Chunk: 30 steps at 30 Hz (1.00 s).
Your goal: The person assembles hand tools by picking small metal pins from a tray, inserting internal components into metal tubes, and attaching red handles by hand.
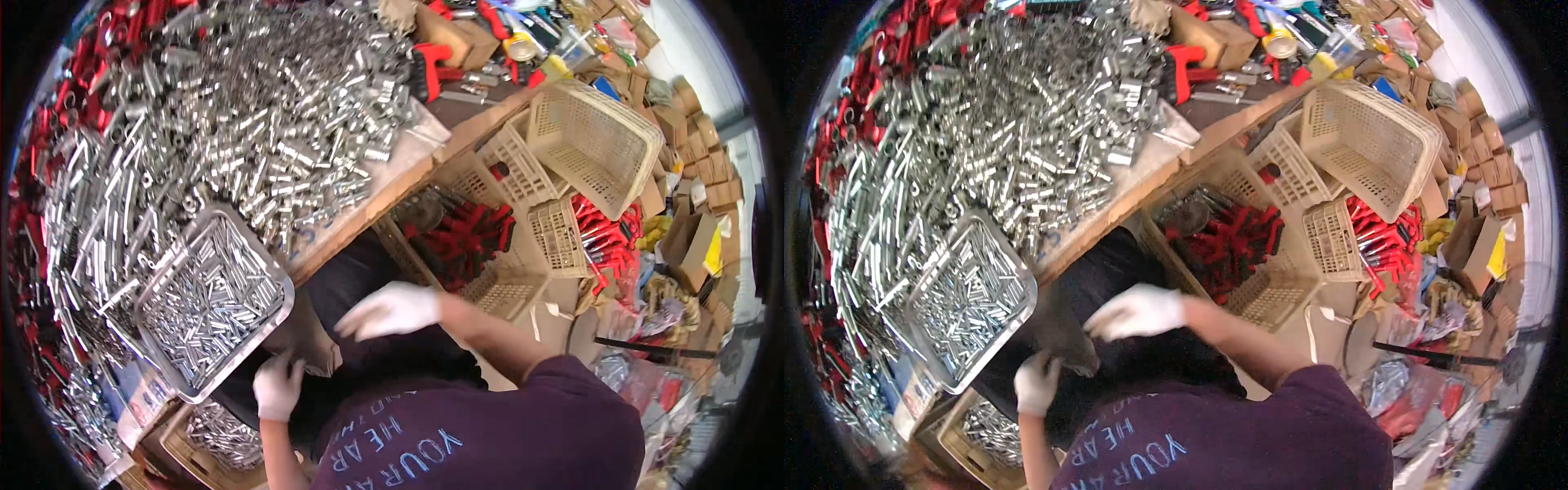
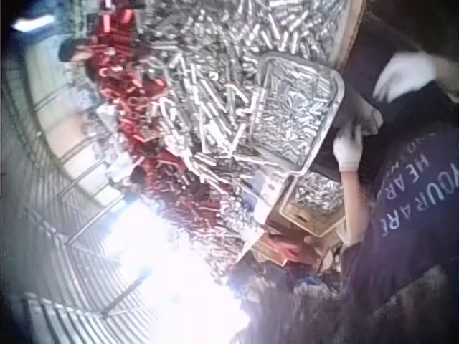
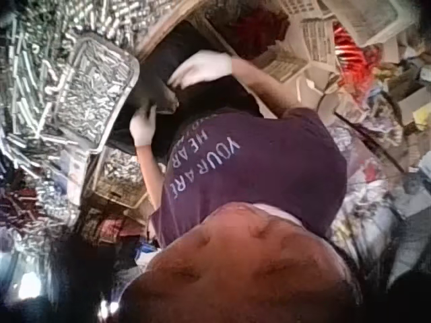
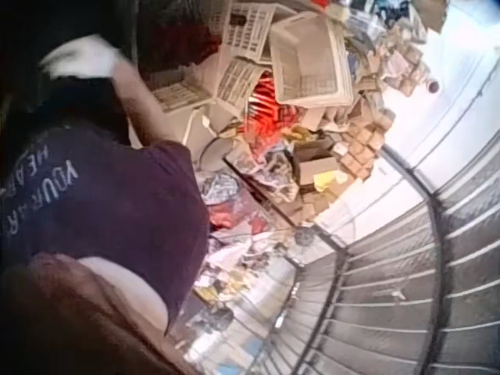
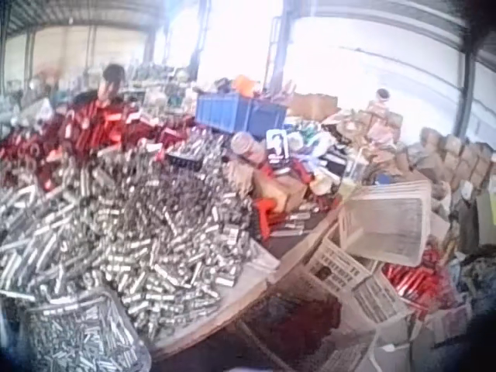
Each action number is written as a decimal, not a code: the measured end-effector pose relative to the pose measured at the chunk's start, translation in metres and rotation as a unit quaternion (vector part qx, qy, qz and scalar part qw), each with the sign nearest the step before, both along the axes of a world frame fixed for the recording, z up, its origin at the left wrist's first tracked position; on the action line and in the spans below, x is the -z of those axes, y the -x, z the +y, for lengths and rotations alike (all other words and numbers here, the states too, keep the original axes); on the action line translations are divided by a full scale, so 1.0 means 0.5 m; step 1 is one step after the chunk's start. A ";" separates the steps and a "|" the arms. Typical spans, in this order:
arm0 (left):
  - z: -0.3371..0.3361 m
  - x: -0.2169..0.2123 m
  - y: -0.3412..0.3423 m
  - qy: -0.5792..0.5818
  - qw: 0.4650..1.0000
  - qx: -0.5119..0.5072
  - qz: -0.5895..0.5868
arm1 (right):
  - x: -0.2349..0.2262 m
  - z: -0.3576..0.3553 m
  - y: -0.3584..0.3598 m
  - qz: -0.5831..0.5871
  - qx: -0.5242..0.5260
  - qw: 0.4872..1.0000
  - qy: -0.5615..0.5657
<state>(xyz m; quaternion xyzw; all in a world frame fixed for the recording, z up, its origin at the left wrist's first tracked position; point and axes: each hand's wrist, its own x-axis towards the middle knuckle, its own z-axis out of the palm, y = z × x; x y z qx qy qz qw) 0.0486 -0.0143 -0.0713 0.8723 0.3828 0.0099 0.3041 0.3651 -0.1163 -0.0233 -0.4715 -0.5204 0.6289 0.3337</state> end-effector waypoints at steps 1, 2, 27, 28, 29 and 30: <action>-0.014 -0.069 0.021 -0.073 0.992 -0.045 -0.091 | -0.020 -0.039 -0.068 0.093 0.130 0.977 0.145; -0.022 -0.099 0.053 -0.110 0.984 -0.096 -0.099 | -0.022 -0.084 -0.136 0.025 0.278 0.950 0.139; 0.008 0.023 0.171 -0.299 0.859 -0.415 0.026 | 0.321 -0.112 -0.380 -0.440 0.596 0.662 0.110; 0.009 0.015 0.167 -0.291 0.856 -0.424 0.050 | 0.276 -0.124 -0.363 -0.432 0.607 0.660 0.090; 0.010 0.008 0.163 -0.283 0.853 -0.432 0.075 | 0.226 -0.134 -0.346 -0.424 0.618 0.659 0.070; 0.009 0.006 0.159 -0.299 0.855 -0.418 0.061 | 0.200 -0.168 -0.352 -0.443 0.602 0.657 0.094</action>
